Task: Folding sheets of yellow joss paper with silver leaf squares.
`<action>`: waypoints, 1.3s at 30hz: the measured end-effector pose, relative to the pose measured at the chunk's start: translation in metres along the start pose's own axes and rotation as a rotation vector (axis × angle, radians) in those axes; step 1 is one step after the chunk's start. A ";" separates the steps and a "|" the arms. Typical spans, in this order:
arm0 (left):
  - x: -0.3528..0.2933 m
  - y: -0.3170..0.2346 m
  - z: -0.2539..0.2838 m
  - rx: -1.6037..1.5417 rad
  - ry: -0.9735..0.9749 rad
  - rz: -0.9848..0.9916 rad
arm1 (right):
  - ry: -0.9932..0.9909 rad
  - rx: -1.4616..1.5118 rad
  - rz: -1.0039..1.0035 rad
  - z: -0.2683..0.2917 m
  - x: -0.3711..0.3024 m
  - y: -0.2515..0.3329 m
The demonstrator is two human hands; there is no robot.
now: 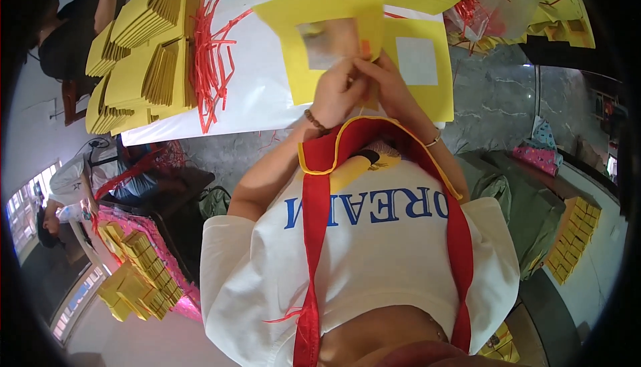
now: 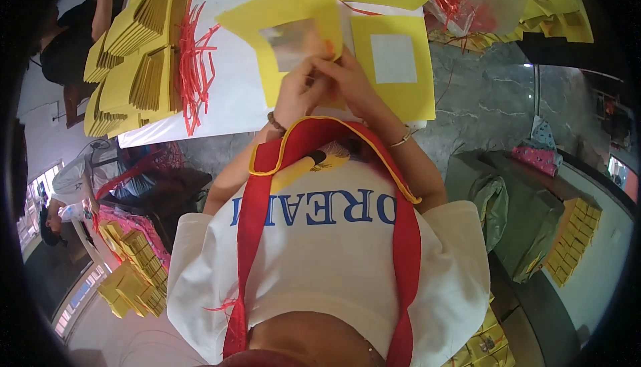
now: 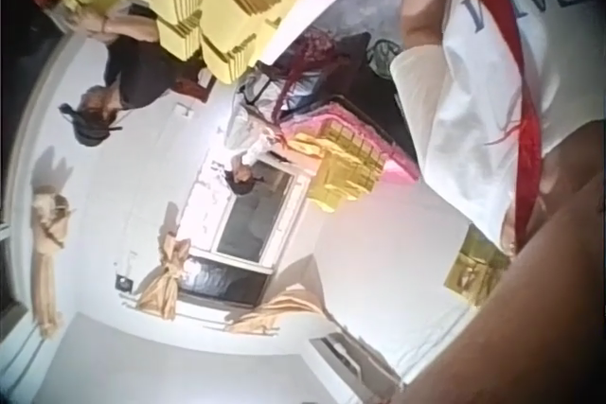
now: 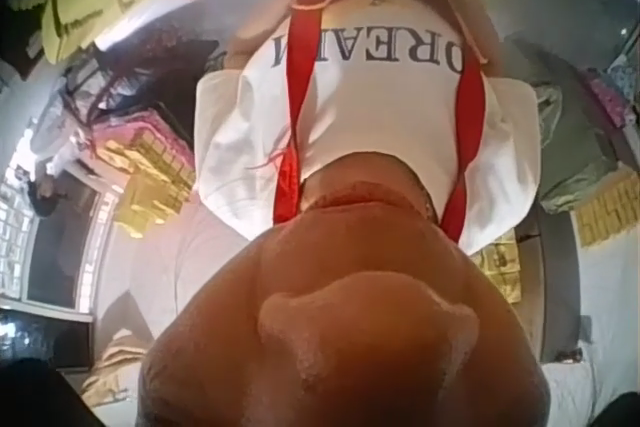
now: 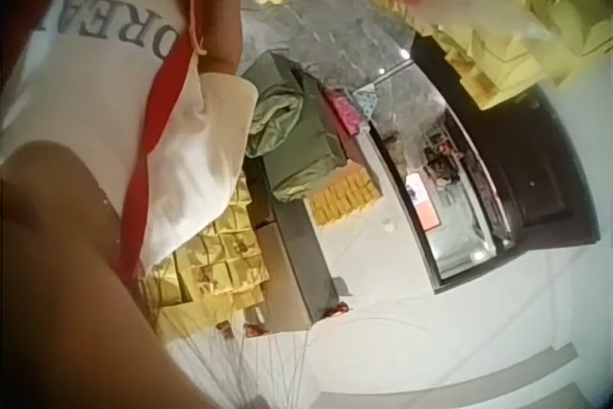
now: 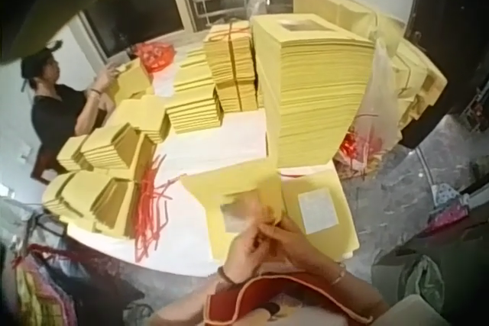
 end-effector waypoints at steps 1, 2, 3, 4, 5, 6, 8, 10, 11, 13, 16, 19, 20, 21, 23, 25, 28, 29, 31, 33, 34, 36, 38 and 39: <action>0.001 -0.010 -0.007 0.118 0.158 -0.001 | -0.048 -0.005 0.009 0.008 -0.002 0.002; 0.002 -0.008 -0.011 0.117 0.150 -0.003 | -0.097 -0.010 0.018 0.018 -0.004 0.004; 0.005 -0.008 -0.015 0.228 0.087 -0.203 | -0.131 -0.003 0.075 0.032 -0.006 0.009; 0.006 -0.015 -0.017 0.338 0.020 -0.400 | -0.163 0.006 0.129 0.048 -0.009 0.013; 0.003 -0.018 -0.017 0.300 0.015 -0.383 | -0.205 -0.055 0.125 0.069 -0.013 0.019; 0.001 -0.018 -0.015 0.301 0.014 -0.383 | -0.244 -0.116 0.121 0.091 -0.018 0.026; -0.001 -0.012 -0.010 0.293 -0.003 -0.221 | -0.286 -0.127 -0.067 0.137 -0.031 0.040; -0.001 0.000 -0.008 0.283 0.001 -0.228 | -0.311 -0.236 -0.083 0.183 -0.040 0.046; -0.001 0.007 -0.006 0.275 0.000 -0.231 | -0.330 -0.343 -0.104 0.195 -0.043 0.043; -0.004 0.014 -0.003 0.279 0.025 -0.195 | -0.387 -0.268 -0.042 0.189 -0.043 0.038; -0.005 0.025 0.001 0.275 0.052 -0.132 | -0.455 -0.306 0.013 0.198 -0.042 0.028; -0.006 0.038 0.005 0.244 0.042 -0.086 | -0.470 -0.431 0.022 0.203 -0.039 0.020; -0.006 0.042 0.007 0.220 0.028 -0.067 | -0.474 -0.443 0.039 0.203 -0.037 0.018; -0.007 0.046 0.009 0.221 0.024 -0.065 | -0.469 -0.443 0.036 0.197 -0.036 0.017; -0.009 0.053 0.013 0.167 0.015 -0.025 | -0.507 -0.502 0.066 0.186 -0.038 0.017; -0.009 0.051 0.014 0.157 0.002 -0.035 | -0.506 -0.528 0.073 0.189 -0.040 0.012; -0.009 0.044 0.018 0.150 -0.036 -0.032 | -0.529 -0.611 0.075 0.186 -0.043 0.013; -0.009 0.042 0.020 0.152 -0.057 -0.020 | -0.558 -0.669 0.071 0.183 -0.045 0.016; -0.008 0.042 0.030 0.246 -0.125 -0.054 | -0.648 -1.005 0.058 0.165 -0.051 0.029; -0.007 0.040 0.046 0.402 -0.204 -0.119 | -0.731 -1.343 0.048 0.152 -0.054 0.036; -0.004 0.044 0.052 0.405 -0.211 -0.118 | -0.715 -1.467 0.257 0.145 -0.053 0.038; -0.001 0.052 0.067 0.601 -0.470 -0.335 | -0.689 -1.581 0.473 0.130 -0.048 0.038; 0.003 0.060 0.074 0.549 -0.434 -0.149 | -0.416 -0.753 0.305 0.112 -0.032 0.027; 0.005 0.063 0.076 0.408 -0.458 -0.042 | -0.340 -0.610 0.249 0.101 -0.022 0.018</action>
Point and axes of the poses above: each hand's wrist, its own x-axis towards the middle knuckle, its own z-axis out of the back of the hand, y = z × x, the point moved 2 cm from there along x, towards the middle knuckle, and after that the axes turned 7 degrees about x, right-handed, at the moved point
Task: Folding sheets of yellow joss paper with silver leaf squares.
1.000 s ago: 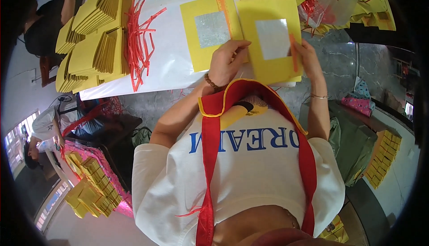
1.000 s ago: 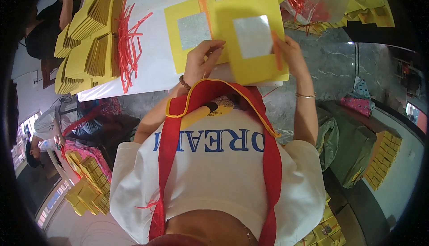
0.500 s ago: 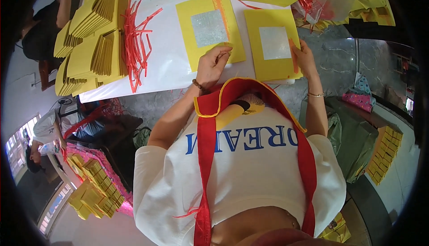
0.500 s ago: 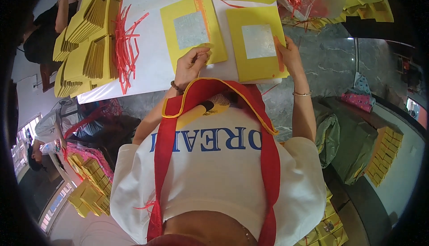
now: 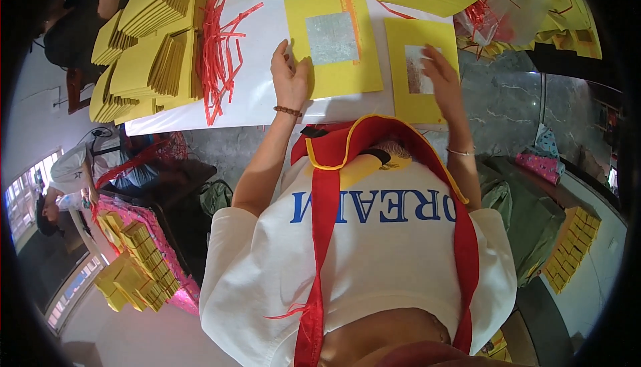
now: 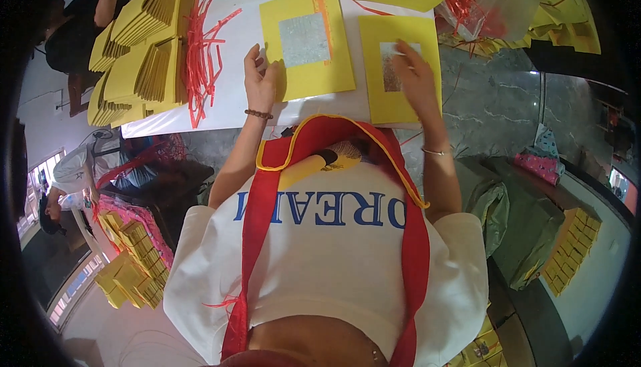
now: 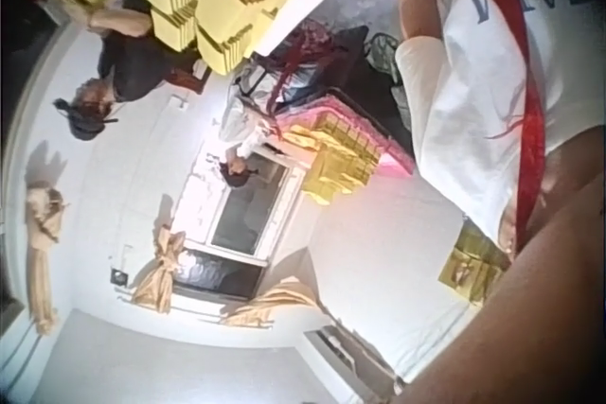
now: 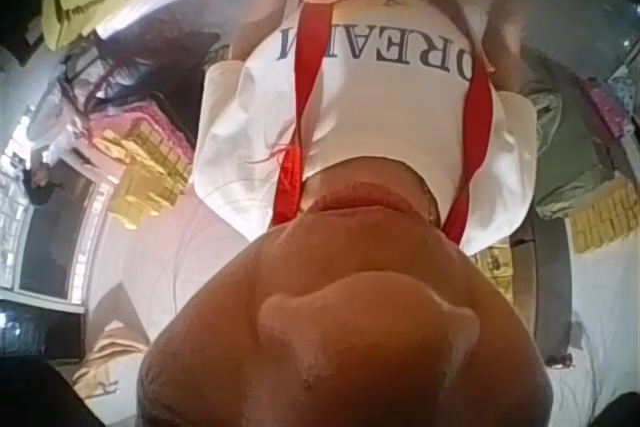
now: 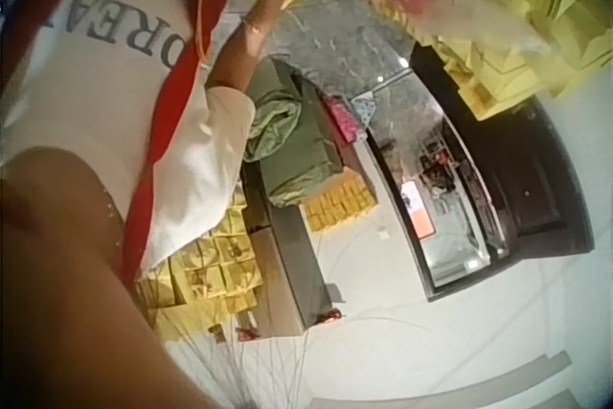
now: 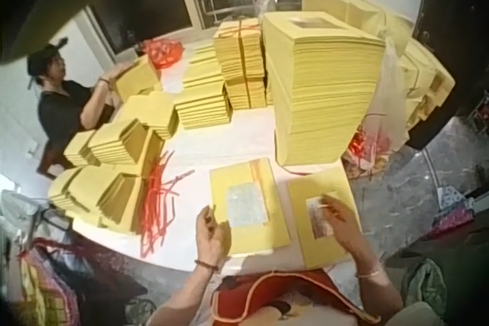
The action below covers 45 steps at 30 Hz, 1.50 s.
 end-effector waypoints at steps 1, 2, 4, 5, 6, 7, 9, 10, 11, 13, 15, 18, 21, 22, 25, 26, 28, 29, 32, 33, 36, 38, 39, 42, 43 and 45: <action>0.001 -0.002 -0.002 -0.112 0.002 0.136 | 0.074 0.144 -0.056 -0.017 0.004 -0.004; 0.000 -0.008 -0.004 -0.199 0.040 0.174 | 0.071 0.144 -0.055 -0.032 0.007 -0.007; 0.000 0.010 -0.007 -0.159 0.051 0.113 | 0.147 0.160 -0.188 -0.064 0.011 -0.013; 0.001 0.020 -0.010 -0.122 0.072 0.051 | 0.156 0.159 -0.184 -0.071 0.011 -0.013; 0.003 0.021 -0.011 -0.113 0.081 0.026 | 0.195 0.112 -0.141 -0.077 0.010 -0.014; 0.003 0.022 -0.012 -0.113 0.077 0.029 | 0.233 0.064 -0.097 -0.079 0.010 -0.015; 0.004 0.020 -0.012 -0.139 0.075 0.037 | 0.238 0.006 -0.062 -0.080 0.008 -0.018; 0.003 0.016 -0.012 -0.139 0.072 0.039 | 0.238 -0.049 -0.027 -0.080 0.007 -0.019; 0.000 0.010 -0.010 0.162 -0.019 -0.074 | 0.240 -0.051 -0.027 -0.080 0.006 -0.022; -0.002 -0.014 -0.008 0.459 -0.103 -0.192 | 0.120 -0.075 0.002 -0.079 0.006 -0.027; -0.003 -0.040 -0.009 0.484 -0.165 -0.343 | 0.110 -0.100 0.018 -0.081 0.006 -0.028; -0.001 -0.052 -0.032 0.053 0.107 -0.186 | 0.103 -0.171 0.046 -0.083 0.003 -0.021; 0.007 -0.040 -0.057 -0.014 0.131 -0.185 | 0.121 -0.208 0.041 -0.090 0.000 -0.005; 0.010 -0.035 -0.064 -0.061 0.150 -0.154 | 0.128 -0.202 0.018 -0.089 -0.001 -0.003; 0.019 -0.023 -0.073 -0.295 0.200 0.096 | 0.118 -0.211 0.088 -0.090 -0.002 -0.008; 0.022 -0.020 -0.074 -0.342 0.228 0.115 | 0.112 -0.209 0.087 -0.090 -0.002 -0.012; 0.024 -0.025 -0.073 -0.303 0.255 0.133 | 0.116 -0.247 0.141 -0.090 -0.001 -0.016; 0.025 -0.026 -0.073 -0.266 0.276 0.152 | 0.115 -0.246 0.140 -0.089 -0.001 -0.019; 0.025 -0.024 -0.073 -0.320 0.335 0.193 | 0.114 -0.261 0.184 -0.091 0.000 -0.020; 0.028 -0.027 -0.071 -0.320 0.335 0.191 | 0.083 -0.196 0.113 -0.091 0.001 -0.025; 0.045 -0.036 -0.064 -0.042 0.482 0.081 | 0.069 -0.248 0.078 -0.087 0.005 -0.031; 0.081 -0.049 -0.055 0.307 0.207 -0.504 | 0.089 -0.367 0.116 -0.087 0.004 -0.025; 0.104 -0.038 -0.053 0.346 0.200 -0.545 | 0.111 -0.383 0.107 -0.091 0.002 -0.016; 0.156 -0.029 -0.060 0.699 0.344 -0.596 | 0.104 -0.415 0.139 -0.092 0.000 -0.022; 0.168 -0.026 -0.062 0.864 0.623 -0.472 | 0.083 -0.423 0.182 -0.093 0.000 -0.023; 0.179 -0.026 -0.065 0.912 0.620 -0.529 | 0.084 -0.417 0.170 -0.094 -0.002 -0.024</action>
Point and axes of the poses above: each hand's wrist, its own x-axis towards the middle knuckle, its own z-axis out of the back of the hand, y = z × x, the point moved 2 cm from there along x, towards the middle knuckle, and after that the axes turned 7 degrees about x, right-handed, at the moved point
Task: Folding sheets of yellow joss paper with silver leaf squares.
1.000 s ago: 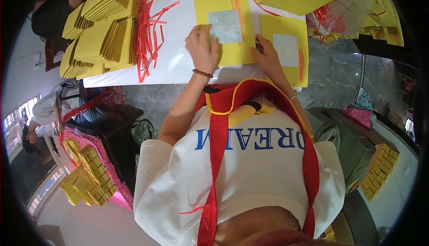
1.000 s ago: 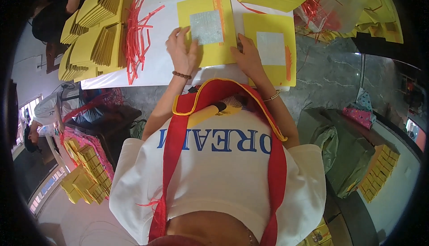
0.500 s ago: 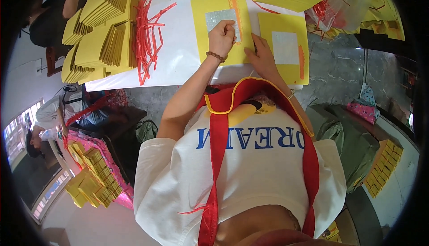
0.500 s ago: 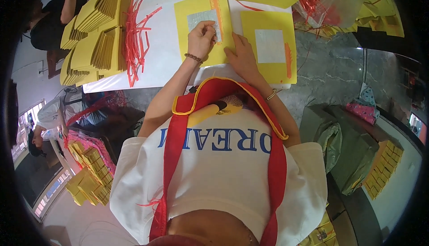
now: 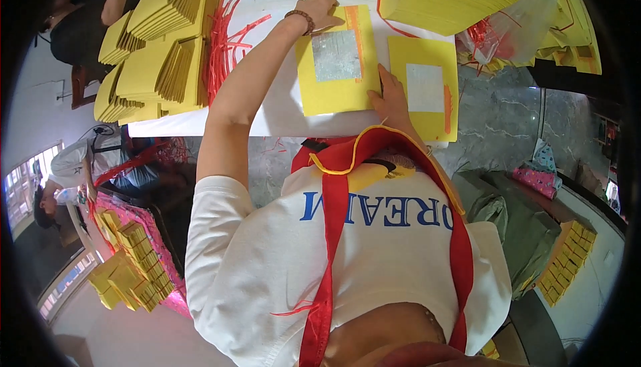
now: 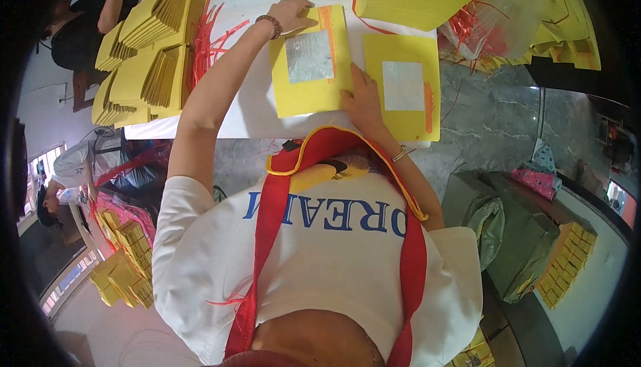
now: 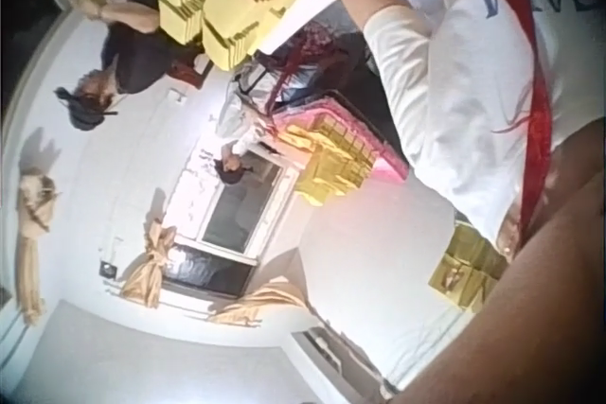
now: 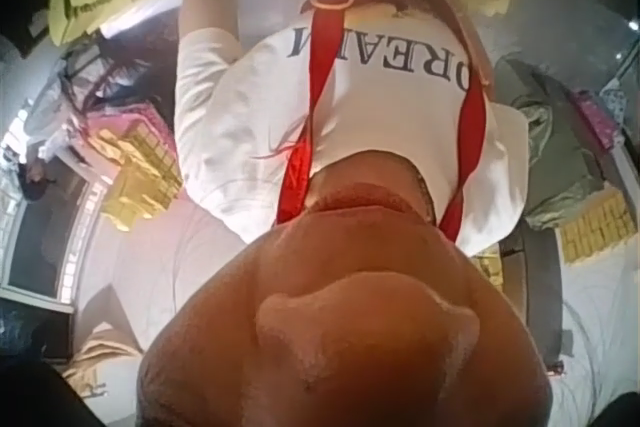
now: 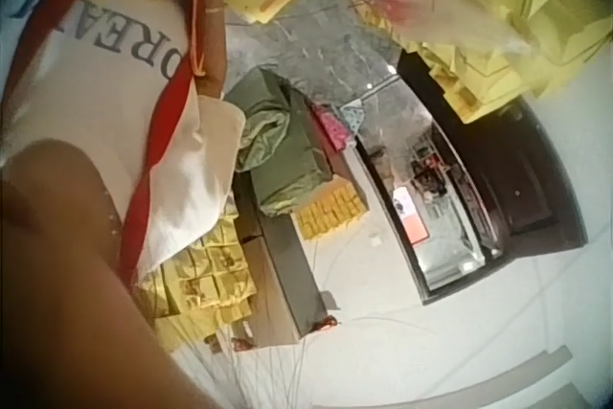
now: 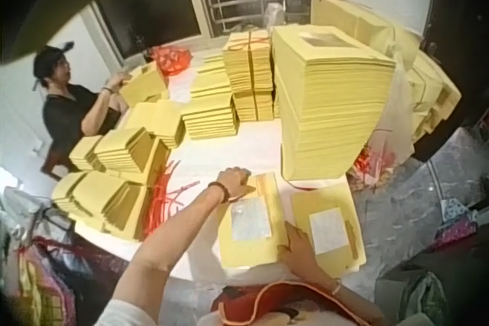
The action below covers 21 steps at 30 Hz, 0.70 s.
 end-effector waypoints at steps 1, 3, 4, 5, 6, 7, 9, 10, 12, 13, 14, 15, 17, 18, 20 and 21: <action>0.005 0.000 0.003 -0.031 0.106 0.014 | 0.004 0.008 -0.020 0.000 -0.001 0.000; 0.007 0.008 0.004 -0.216 0.180 0.053 | 0.010 0.013 0.005 -0.001 -0.002 0.000; 0.010 0.016 0.004 -0.211 0.176 0.054 | 0.024 0.019 0.031 -0.001 -0.002 0.001; 0.012 0.024 0.002 -0.312 0.344 0.076 | 0.022 0.021 0.036 -0.001 -0.002 0.003; 0.017 0.020 0.008 -0.412 0.520 0.082 | 0.019 0.033 0.006 0.000 -0.002 0.001; 0.018 0.010 0.022 -0.340 0.562 0.113 | 0.016 0.046 -0.025 0.001 -0.002 -0.001; 0.012 0.013 0.018 -0.525 0.520 0.059 | 0.010 0.047 -0.023 0.004 -0.002 0.001; 0.006 0.014 0.018 -0.714 0.469 0.018 | 0.016 0.048 -0.012 0.004 -0.002 0.003; 0.001 0.020 0.016 -0.718 0.484 0.039 | 0.014 0.071 0.000 0.003 -0.002 0.006; -0.003 0.023 0.015 -0.749 0.405 0.023 | 0.013 0.091 0.014 0.003 -0.002 0.008; -0.006 0.026 0.015 -0.780 0.323 0.009 | 0.017 0.091 0.018 0.003 -0.001 0.009; -0.011 0.025 0.021 -0.783 0.322 0.012 | 0.027 0.098 0.023 0.003 0.000 0.009; -0.024 0.008 0.046 -0.810 0.349 -0.012 | 0.028 0.098 0.019 0.006 0.000 0.006; -0.034 0.001 0.057 -0.811 0.346 -0.009 | 0.048 0.155 -0.007 0.007 -0.001 0.006; -0.058 -0.016 0.075 -0.695 0.287 -0.169 | 0.072 0.212 -0.031 0.005 -0.003 0.005; -0.075 -0.023 0.082 -0.694 0.147 -0.183 | 0.047 0.235 -0.007 0.002 -0.005 0.002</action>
Point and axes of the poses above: each hand's wrist, its own x-axis towards the middle knuckle, its own z-axis out of the back of the hand, y = z × x, the point moved 2 cm from there along x, towards the middle knuckle, and after that the axes turned 7 degrees about x, right-handed, at the moved point
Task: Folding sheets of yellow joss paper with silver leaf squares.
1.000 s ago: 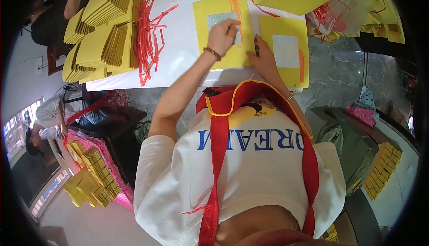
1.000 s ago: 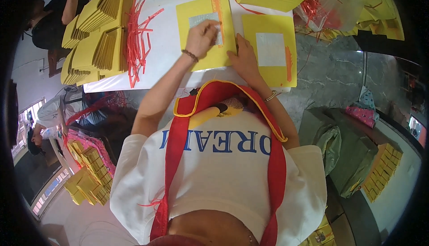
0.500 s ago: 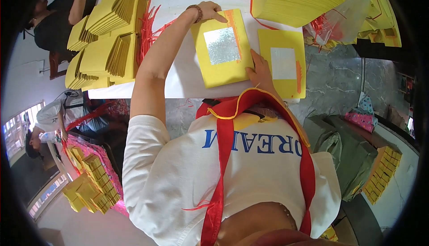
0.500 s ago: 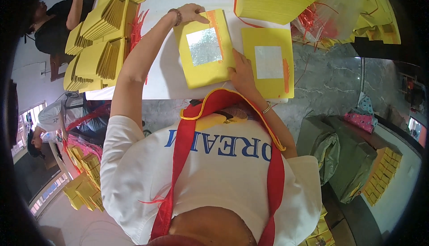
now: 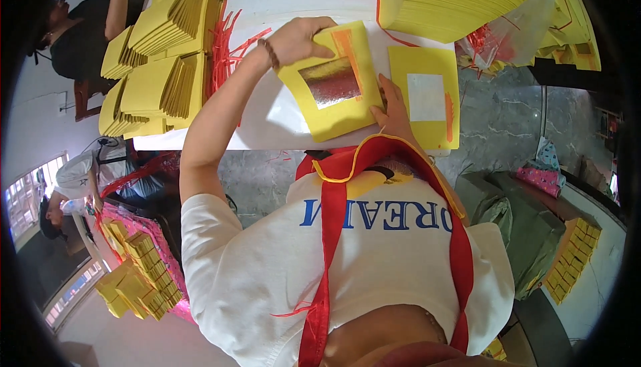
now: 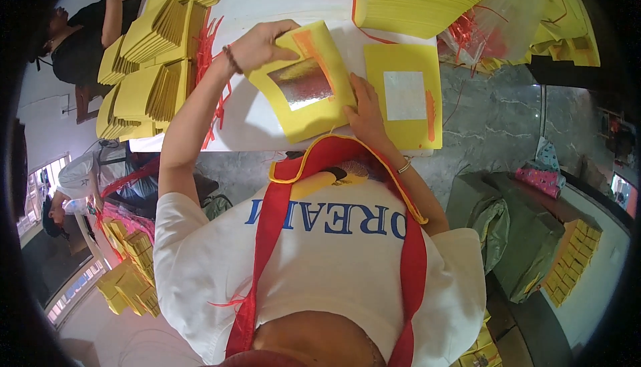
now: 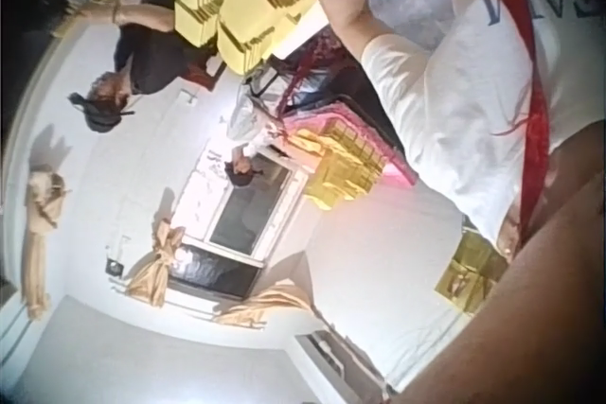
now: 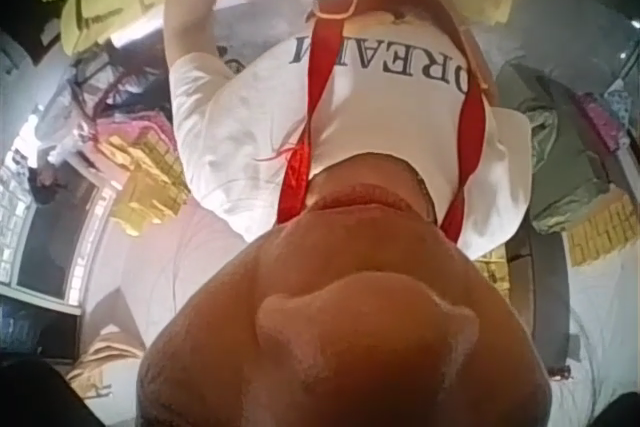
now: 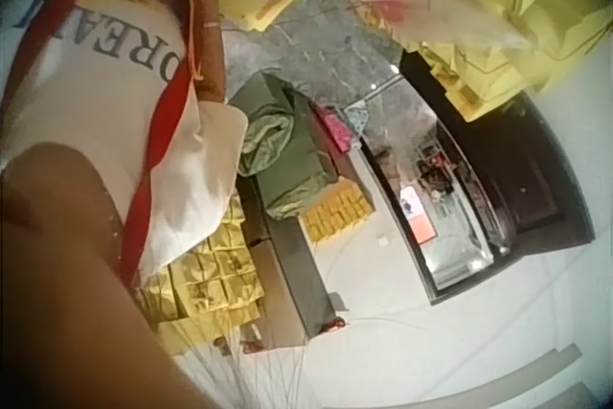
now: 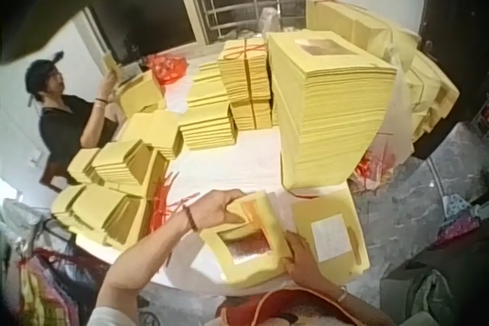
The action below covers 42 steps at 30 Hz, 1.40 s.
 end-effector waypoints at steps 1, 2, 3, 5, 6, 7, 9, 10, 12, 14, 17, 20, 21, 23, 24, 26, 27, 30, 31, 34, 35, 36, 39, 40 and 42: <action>-0.012 -0.018 0.002 0.063 0.015 0.055 | -0.026 0.020 0.022 0.000 -0.001 -0.003; -0.023 -0.031 0.004 0.115 0.001 0.060 | -0.018 0.019 0.025 0.000 -0.001 -0.001; -0.032 -0.039 0.005 0.168 -0.012 0.067 | -0.015 0.022 0.014 0.002 0.000 0.003; -0.050 -0.045 0.009 0.141 -0.082 0.029 | -0.008 0.024 0.003 0.002 0.003 0.007; -0.057 -0.046 0.014 0.117 -0.145 -0.016 | -0.046 0.012 0.033 0.003 0.006 0.010; -0.065 -0.045 0.019 0.117 -0.143 -0.019 | -0.087 0.000 0.060 0.005 0.008 0.013; -0.081 -0.038 0.035 -0.092 -0.380 -0.045 | -0.160 0.066 0.093 0.003 0.014 0.024; -0.087 -0.030 0.038 -0.339 -0.492 0.007 | -0.232 0.131 0.126 0.002 0.015 0.030; -0.097 -0.015 0.040 -0.773 -0.637 0.067 | -0.262 0.262 0.108 -0.002 0.016 0.037; -0.097 0.006 0.020 -1.057 -0.807 0.149 | -0.270 0.510 0.062 -0.016 0.017 0.039; -0.090 0.054 -0.041 -1.487 -0.916 0.257 | 0.144 0.892 -0.407 -0.035 0.021 0.032; -0.073 0.056 -0.119 -1.797 -0.942 0.256 | 0.202 1.108 -0.513 -0.049 0.024 0.031; -0.069 0.052 -0.138 -1.887 -0.895 0.225 | 0.209 1.207 -0.501 -0.051 0.028 0.032; -0.061 0.041 -0.168 -1.957 -0.966 0.354 | 0.155 1.017 -0.274 -0.057 0.033 0.008; -0.061 0.037 -0.173 -1.886 -0.966 0.331 | 0.130 1.077 -0.357 -0.053 0.033 0.011; -0.070 0.035 -0.177 -1.895 -0.874 0.328 | 0.086 1.138 -0.480 -0.050 0.033 -0.003; -0.075 0.031 -0.177 -1.897 -0.773 0.323 | 0.097 1.135 -0.483 -0.046 0.033 -0.002; -0.114 0.016 -0.176 -1.734 -0.406 0.452 | 0.103 1.025 -0.451 -0.030 0.034 0.004; -0.125 0.013 -0.178 -1.628 -0.192 0.512 | 0.106 0.991 -0.463 -0.025 0.034 0.003; -0.140 0.024 -0.168 -1.350 -0.122 0.523 | 0.109 0.955 -0.475 -0.017 0.034 0.004; -0.139 0.027 -0.160 -1.198 -0.153 0.428 | 0.107 0.949 -0.473 -0.017 0.034 0.004; -0.134 0.024 -0.149 -1.120 -0.274 0.431 | 0.106 0.950 -0.475 -0.017 0.033 0.004; -0.121 0.026 -0.127 -1.063 -0.464 0.480 | 0.103 0.928 -0.486 -0.019 0.031 0.004; -0.121 0.023 -0.122 -1.062 -0.459 0.480 | 0.091 0.907 -0.484 -0.021 0.030 0.004; -0.121 0.013 -0.108 -0.893 -0.325 0.522 | 0.076 0.888 -0.480 -0.021 0.029 0.005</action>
Point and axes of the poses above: each hand's wrist, its own x-axis towards the middle knuckle, its own z-axis out of the back of the hand, y = z × x, the point moved 2 cm from there along x, towards the middle knuckle, and after that the axes turned 7 degrees about x, right-handed, at the moved point
